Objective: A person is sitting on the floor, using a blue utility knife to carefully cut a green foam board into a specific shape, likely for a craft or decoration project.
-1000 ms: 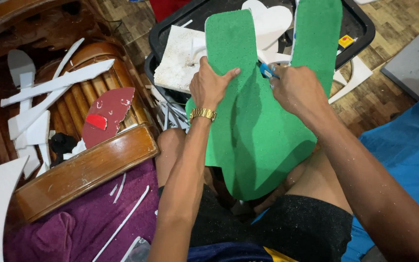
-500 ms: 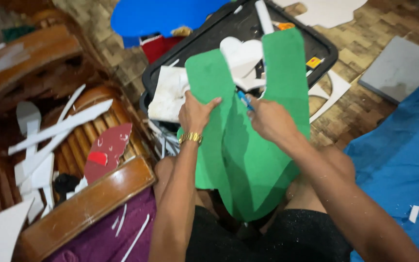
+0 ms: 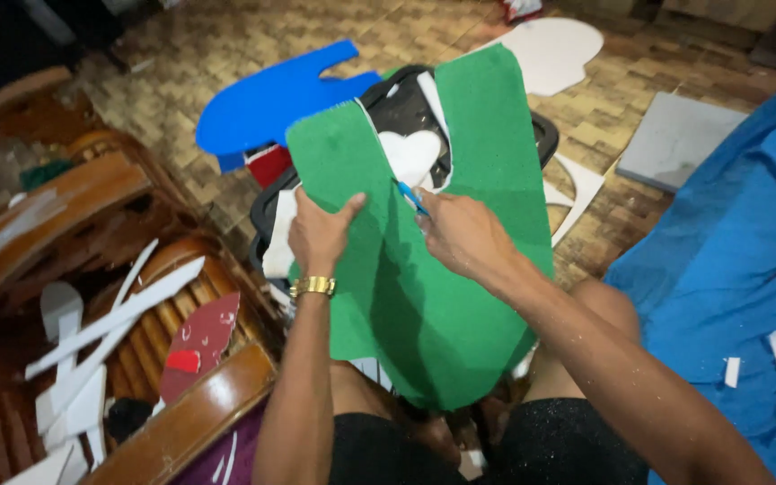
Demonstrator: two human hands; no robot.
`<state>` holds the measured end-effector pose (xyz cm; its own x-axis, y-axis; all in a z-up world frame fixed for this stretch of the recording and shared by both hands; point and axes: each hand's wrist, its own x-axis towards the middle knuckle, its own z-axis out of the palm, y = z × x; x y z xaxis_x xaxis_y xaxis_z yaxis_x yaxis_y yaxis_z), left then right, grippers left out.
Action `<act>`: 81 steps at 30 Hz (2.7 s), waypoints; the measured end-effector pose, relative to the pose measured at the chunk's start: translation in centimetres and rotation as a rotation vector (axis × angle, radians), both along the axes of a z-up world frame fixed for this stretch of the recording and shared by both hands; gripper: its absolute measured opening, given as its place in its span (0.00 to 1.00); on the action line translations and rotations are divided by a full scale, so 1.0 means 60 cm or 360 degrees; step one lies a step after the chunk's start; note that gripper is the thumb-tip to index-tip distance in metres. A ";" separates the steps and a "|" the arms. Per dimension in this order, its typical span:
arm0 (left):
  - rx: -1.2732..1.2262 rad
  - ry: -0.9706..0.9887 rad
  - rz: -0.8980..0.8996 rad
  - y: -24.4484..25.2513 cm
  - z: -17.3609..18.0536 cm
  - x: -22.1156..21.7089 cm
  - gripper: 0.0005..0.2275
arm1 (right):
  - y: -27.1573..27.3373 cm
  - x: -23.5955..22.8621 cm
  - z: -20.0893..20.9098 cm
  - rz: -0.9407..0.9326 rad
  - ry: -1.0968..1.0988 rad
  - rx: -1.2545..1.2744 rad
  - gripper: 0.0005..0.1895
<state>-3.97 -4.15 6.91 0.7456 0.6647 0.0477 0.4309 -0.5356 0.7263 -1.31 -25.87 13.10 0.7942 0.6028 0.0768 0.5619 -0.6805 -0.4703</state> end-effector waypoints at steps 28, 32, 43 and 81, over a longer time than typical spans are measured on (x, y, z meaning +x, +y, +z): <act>0.1801 0.0194 -0.1225 -0.061 0.163 0.066 0.32 | -0.103 -0.149 0.000 -0.0361 0.1920 0.1723 0.38; 0.1730 0.0112 -0.1194 -0.065 0.136 0.076 0.31 | -0.101 -0.143 -0.033 -0.0427 0.1921 0.1773 0.38; 0.1737 -0.0452 -0.1069 -0.135 0.042 0.118 0.24 | -0.142 -0.125 -0.113 -0.0707 0.1858 0.1739 0.35; 0.1605 -0.0269 -0.1047 -0.134 0.039 0.119 0.26 | -0.137 -0.122 -0.115 -0.0630 0.1813 0.1744 0.35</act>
